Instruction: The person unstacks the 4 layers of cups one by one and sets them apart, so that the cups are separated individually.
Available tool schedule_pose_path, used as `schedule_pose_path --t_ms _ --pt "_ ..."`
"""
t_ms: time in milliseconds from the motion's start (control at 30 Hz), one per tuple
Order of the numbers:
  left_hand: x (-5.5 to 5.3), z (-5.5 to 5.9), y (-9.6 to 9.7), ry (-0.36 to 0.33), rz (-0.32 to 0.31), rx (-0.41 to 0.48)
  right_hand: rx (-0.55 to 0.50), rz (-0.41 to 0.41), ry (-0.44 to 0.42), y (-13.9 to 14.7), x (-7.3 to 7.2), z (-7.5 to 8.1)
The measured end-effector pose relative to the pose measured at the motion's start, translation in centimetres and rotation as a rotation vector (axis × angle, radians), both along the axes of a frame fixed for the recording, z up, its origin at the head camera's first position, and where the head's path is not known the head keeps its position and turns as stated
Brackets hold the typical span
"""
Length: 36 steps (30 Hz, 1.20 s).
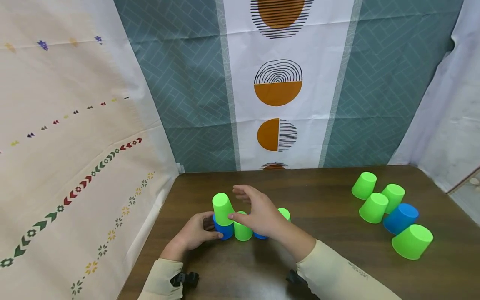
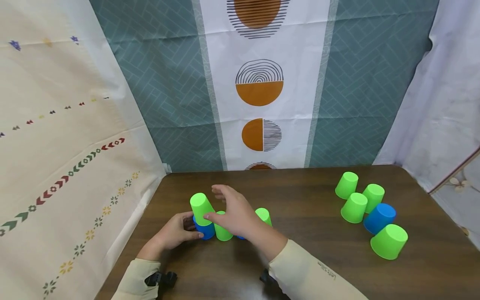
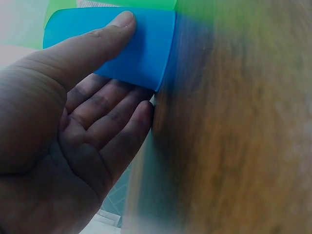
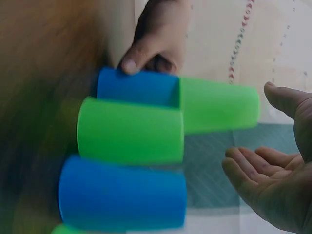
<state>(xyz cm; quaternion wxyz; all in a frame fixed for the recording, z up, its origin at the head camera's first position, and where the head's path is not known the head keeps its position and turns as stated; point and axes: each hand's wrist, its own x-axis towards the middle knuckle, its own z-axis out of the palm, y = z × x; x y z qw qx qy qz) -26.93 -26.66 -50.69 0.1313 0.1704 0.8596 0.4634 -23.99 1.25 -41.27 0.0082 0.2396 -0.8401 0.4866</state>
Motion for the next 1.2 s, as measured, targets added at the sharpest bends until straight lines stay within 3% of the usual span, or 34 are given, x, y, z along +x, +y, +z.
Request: schedule_pose_path --t_ms 367,767,1200 --pt "0.0 0.0 -0.1 -0.016 -0.025 0.034 0.065 -0.048 -0.012 -3.8 -0.6 -1.0" --pt "0.0 0.1 -0.1 -0.007 -0.023 0.022 0.075 -0.038 0.019 -4.1 -1.3 -2.1" --pt "0.0 0.1 0.0 -0.009 -0.017 0.019 0.058 -0.056 0.031 -3.6 -1.5 -2.2"
